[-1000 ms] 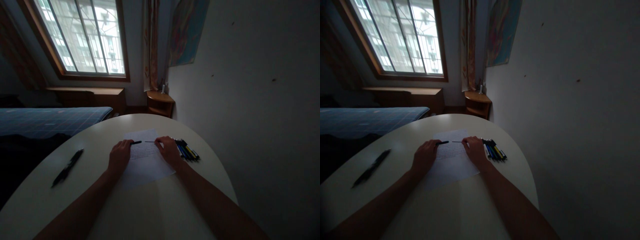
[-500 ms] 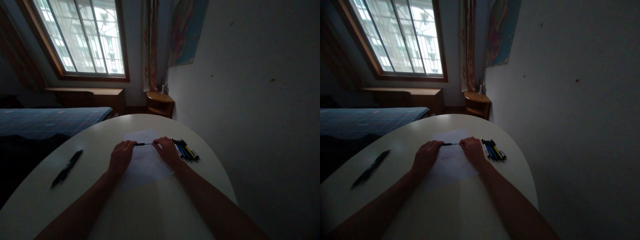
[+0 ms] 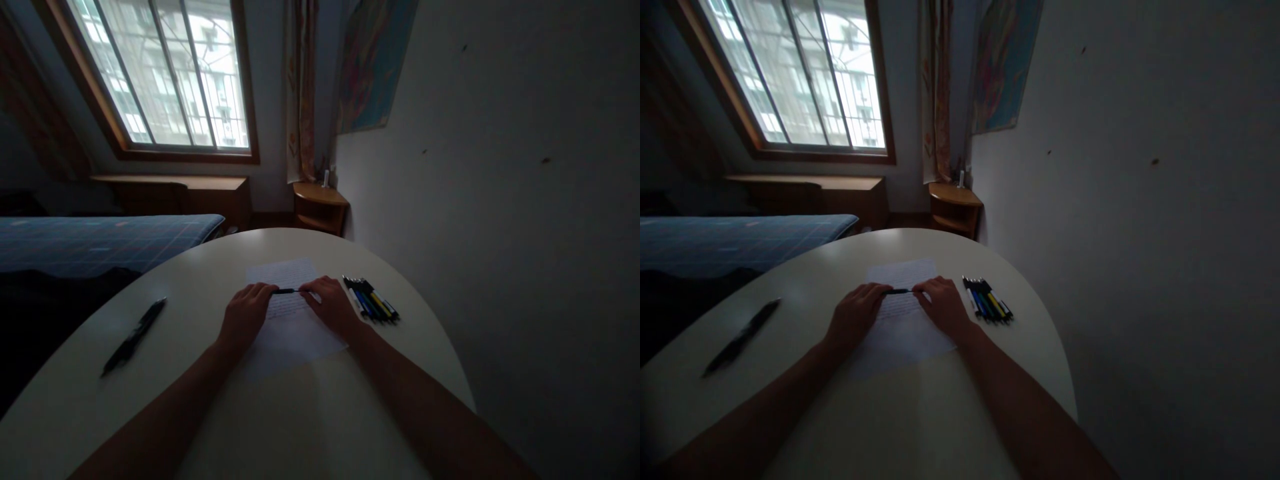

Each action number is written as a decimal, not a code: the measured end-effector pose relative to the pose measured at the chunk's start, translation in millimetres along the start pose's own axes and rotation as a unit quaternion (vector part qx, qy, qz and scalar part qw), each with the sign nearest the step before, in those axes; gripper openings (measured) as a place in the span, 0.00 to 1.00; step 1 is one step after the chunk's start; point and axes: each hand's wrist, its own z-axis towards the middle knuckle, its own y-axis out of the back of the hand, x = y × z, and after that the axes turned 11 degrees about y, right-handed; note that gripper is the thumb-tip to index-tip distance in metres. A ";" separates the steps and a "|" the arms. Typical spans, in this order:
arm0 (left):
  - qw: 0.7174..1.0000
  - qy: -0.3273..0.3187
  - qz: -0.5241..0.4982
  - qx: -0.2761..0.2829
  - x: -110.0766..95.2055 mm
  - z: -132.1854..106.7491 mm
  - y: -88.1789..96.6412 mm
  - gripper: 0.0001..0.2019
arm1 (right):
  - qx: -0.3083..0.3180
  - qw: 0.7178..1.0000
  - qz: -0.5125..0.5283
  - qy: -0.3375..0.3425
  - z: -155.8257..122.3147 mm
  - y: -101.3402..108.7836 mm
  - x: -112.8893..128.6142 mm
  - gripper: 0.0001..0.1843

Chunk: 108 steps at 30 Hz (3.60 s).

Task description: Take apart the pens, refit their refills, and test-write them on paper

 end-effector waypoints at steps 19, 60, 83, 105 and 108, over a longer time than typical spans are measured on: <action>0.999 -0.006 -0.007 -0.039 1.3 0.0 -1.5 0.12 | -0.032 0.999 0.005 -0.019 0.6 0.6 -0.6 0.03; 0.997 -0.061 -0.027 -0.035 1.8 -0.2 -0.7 0.11 | -0.003 1.000 -0.013 -0.001 -0.2 0.8 -3.1 0.03; 0.996 -0.079 -0.036 0.005 3.2 -0.6 -4.3 0.14 | 0.006 0.999 -0.052 0.017 1.1 3.4 -6.2 0.05; 0.992 -0.081 -0.097 -0.025 -5.5 -2.7 -0.2 0.14 | -0.133 0.931 0.304 -0.153 6.4 -1.8 3.5 0.11; 0.989 -0.095 -0.107 -0.029 -6.3 -3.1 0.1 0.14 | -0.138 0.917 0.338 -0.161 5.9 -5.0 0.7 0.13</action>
